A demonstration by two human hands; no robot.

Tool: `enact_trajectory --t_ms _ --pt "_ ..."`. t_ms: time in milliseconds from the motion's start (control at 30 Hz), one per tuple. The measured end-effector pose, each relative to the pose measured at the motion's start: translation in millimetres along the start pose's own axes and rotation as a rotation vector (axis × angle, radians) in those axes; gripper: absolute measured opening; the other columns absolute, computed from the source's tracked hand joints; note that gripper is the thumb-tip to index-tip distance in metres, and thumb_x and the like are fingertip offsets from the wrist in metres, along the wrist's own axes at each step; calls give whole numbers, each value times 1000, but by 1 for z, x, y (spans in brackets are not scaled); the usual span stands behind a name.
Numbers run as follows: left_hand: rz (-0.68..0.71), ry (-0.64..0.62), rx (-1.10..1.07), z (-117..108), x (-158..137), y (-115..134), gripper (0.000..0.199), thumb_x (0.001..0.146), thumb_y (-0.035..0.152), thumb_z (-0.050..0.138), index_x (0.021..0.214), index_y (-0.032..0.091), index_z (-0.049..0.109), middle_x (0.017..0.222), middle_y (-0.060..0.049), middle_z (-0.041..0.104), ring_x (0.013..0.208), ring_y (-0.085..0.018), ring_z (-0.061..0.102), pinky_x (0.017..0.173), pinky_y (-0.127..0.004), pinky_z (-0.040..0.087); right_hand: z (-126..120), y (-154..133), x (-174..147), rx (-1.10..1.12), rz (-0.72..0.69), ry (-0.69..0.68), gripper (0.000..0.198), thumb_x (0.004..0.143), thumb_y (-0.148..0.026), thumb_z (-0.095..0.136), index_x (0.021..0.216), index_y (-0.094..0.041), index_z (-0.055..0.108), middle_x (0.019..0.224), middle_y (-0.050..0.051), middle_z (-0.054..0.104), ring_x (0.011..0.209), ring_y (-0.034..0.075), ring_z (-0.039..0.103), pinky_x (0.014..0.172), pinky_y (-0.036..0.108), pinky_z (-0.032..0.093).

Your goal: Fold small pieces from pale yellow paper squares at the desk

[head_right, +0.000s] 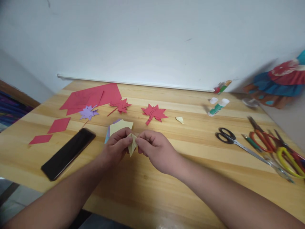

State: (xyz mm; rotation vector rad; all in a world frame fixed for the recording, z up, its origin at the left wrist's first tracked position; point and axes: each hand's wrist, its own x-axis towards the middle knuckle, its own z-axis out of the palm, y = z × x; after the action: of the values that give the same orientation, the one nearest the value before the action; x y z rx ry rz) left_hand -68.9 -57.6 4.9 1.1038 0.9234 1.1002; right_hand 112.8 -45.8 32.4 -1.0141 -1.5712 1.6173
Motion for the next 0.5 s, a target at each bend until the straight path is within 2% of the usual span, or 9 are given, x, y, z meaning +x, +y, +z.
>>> enact_trajectory --t_ms 200,300,333,400,500 --pt "-39 -5 16 2 0 2 40 86 55 71 75 19 56 63 2 56 57 -11 49 56 -25 35 -1 3 0 -88 -20 16 43 97 -55 62 71 -21 59 60 -4 53 52 10 42 48 24 35" --pt "-40 40 45 5 0 6 40 85 54 73 73 19 55 61 3 53 56 -10 46 55 -25 33 -2 5 0 -133 -91 57 35 101 -47 56 78 -21 60 64 -3 56 54 11 48 49 24 40" --pt "-41 45 43 6 0 7 40 84 54 73 73 19 55 61 3 52 56 -10 45 54 -25 33 -3 6 -1 -185 -162 87 27 101 -42 57 85 -21 62 68 -2 59 57 12 52 51 24 44" --pt "-38 48 30 8 1 9 41 83 55 73 73 19 56 61 4 50 55 -9 43 53 -25 33 -6 7 -1 -361 -391 154 11 94 -31 65 101 -23 63 79 0 64 64 14 58 57 26 50" --pt "-32 45 33 9 1 11 41 83 55 73 72 19 56 61 5 49 54 -9 42 52 -24 33 -12 7 0 -658 -781 194 30 86 -20 71 115 -25 63 92 3 70 76 17 64 67 30 57"
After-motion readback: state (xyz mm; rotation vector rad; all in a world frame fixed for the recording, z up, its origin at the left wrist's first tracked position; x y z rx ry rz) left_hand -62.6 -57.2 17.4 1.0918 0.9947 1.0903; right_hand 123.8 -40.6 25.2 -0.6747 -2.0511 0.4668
